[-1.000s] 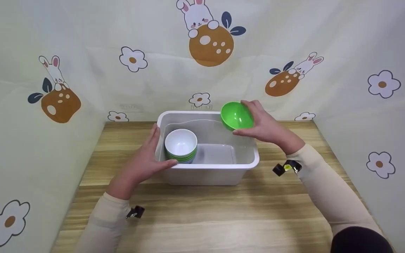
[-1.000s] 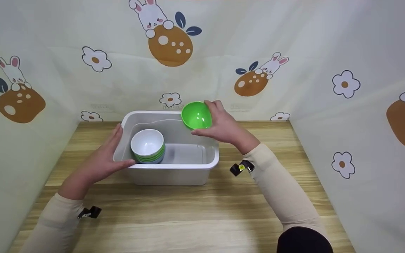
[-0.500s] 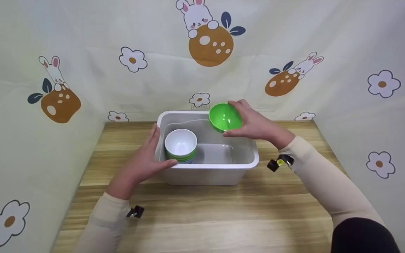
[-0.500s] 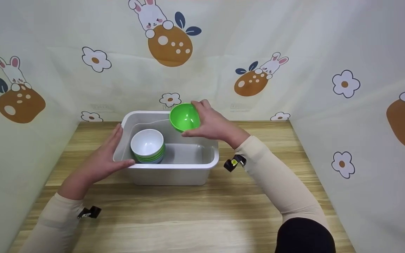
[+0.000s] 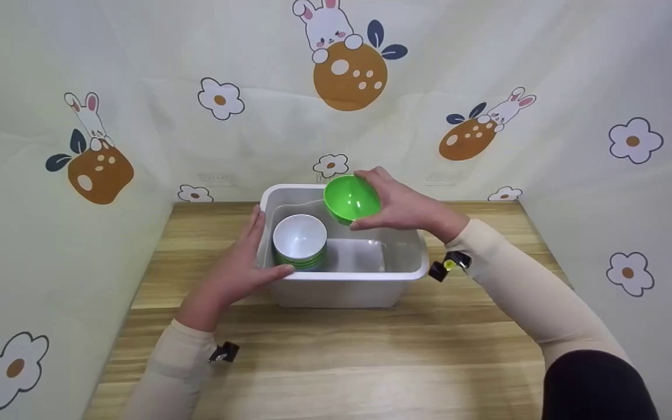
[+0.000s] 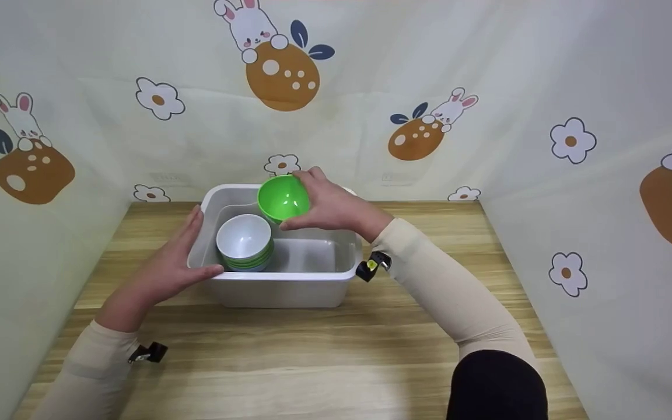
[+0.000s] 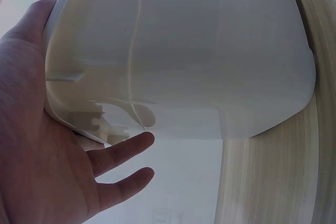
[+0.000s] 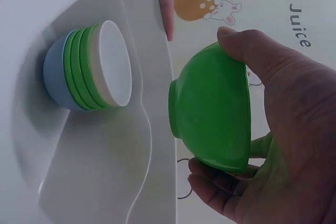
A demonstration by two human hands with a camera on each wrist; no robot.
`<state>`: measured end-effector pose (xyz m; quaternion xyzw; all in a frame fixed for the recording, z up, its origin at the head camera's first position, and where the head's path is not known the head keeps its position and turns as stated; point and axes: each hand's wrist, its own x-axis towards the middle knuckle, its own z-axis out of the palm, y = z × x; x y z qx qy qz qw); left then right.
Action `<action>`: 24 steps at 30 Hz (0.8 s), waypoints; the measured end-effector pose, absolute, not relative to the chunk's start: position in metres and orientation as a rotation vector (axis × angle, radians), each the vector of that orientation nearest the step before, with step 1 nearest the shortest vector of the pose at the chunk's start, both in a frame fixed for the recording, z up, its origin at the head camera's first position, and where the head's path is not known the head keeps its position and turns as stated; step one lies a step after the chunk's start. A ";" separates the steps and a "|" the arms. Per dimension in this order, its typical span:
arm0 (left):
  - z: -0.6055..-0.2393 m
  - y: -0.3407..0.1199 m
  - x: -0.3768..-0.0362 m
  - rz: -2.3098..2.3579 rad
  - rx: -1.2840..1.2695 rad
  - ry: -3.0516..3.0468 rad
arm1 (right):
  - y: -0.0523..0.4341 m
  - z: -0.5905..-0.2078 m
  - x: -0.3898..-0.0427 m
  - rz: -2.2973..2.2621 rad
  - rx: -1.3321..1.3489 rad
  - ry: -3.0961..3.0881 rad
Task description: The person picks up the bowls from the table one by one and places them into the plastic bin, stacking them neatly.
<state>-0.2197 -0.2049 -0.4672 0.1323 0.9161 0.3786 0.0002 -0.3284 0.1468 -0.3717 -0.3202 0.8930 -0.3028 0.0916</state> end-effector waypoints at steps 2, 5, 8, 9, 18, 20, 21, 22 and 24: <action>-0.467 -0.205 -0.219 1.187 0.415 2.880 | 0.141 -0.371 -0.330 -0.883 -0.962 2.651; -0.467 -0.205 -0.219 1.181 0.406 2.886 | 0.133 -0.371 -0.333 -0.862 -0.980 2.650; -0.467 -0.205 -0.219 1.177 0.390 2.890 | 0.126 -0.372 -0.334 -0.836 -1.001 2.645; -0.468 -0.205 -0.220 1.177 0.386 2.889 | 0.123 -0.372 -0.335 -0.826 -1.010 2.643; -0.469 -0.203 -0.220 1.169 0.397 2.893 | 0.108 -0.377 -0.338 -0.729 -1.100 2.659; -0.468 -0.204 -0.220 1.156 0.407 2.899 | 0.105 -0.378 -0.339 -0.707 -1.125 2.662; -0.468 -0.204 -0.220 1.150 0.412 2.901 | 0.103 -0.377 -0.339 -0.699 -1.136 2.661; -0.468 -0.204 -0.220 1.148 0.416 2.903 | 0.101 -0.377 -0.339 -0.695 -1.147 2.656; -0.467 -0.205 -0.219 1.145 0.419 2.904 | 0.096 -0.376 -0.341 -0.685 -1.170 2.651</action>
